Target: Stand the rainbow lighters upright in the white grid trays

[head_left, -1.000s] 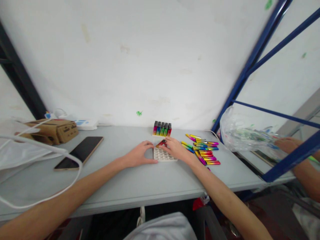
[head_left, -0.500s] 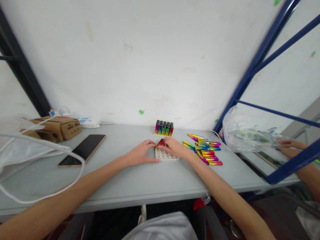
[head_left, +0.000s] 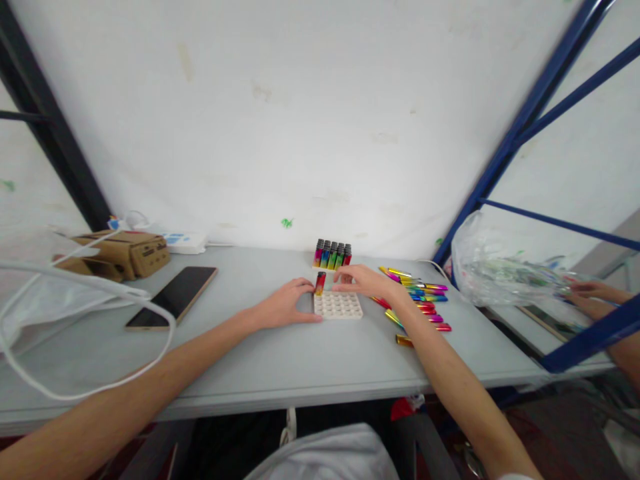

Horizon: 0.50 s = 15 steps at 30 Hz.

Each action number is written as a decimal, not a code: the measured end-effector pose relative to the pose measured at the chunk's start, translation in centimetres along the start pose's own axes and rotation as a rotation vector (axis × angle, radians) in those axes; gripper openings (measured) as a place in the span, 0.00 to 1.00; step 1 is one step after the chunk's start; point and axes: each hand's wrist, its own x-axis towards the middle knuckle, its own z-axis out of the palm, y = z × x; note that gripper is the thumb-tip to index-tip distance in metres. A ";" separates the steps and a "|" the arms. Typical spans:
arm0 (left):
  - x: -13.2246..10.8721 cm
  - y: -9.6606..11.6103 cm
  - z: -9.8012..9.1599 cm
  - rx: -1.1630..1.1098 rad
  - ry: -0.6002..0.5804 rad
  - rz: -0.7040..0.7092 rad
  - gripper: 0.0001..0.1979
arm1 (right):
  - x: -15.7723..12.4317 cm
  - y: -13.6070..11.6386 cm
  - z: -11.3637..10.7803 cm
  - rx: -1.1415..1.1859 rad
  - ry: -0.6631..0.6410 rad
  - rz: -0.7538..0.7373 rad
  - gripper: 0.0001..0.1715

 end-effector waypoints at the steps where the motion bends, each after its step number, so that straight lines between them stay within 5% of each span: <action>1: 0.0 0.0 0.0 0.002 -0.003 0.001 0.36 | -0.9 0.7 -0.7 -0.003 0.032 0.054 0.21; 7: 0.0 0.0 -0.2 0.008 -0.018 0.005 0.37 | -4.9 4.1 -4.1 0.016 0.030 0.341 0.20; 11: 0.0 0.2 -0.4 0.015 -0.030 0.000 0.37 | -5.4 4.8 -3.9 0.107 -0.179 0.376 0.24; 15: 0.0 0.2 -0.5 0.015 -0.039 -0.004 0.37 | -4.7 4.1 -2.9 -0.057 -0.257 0.422 0.15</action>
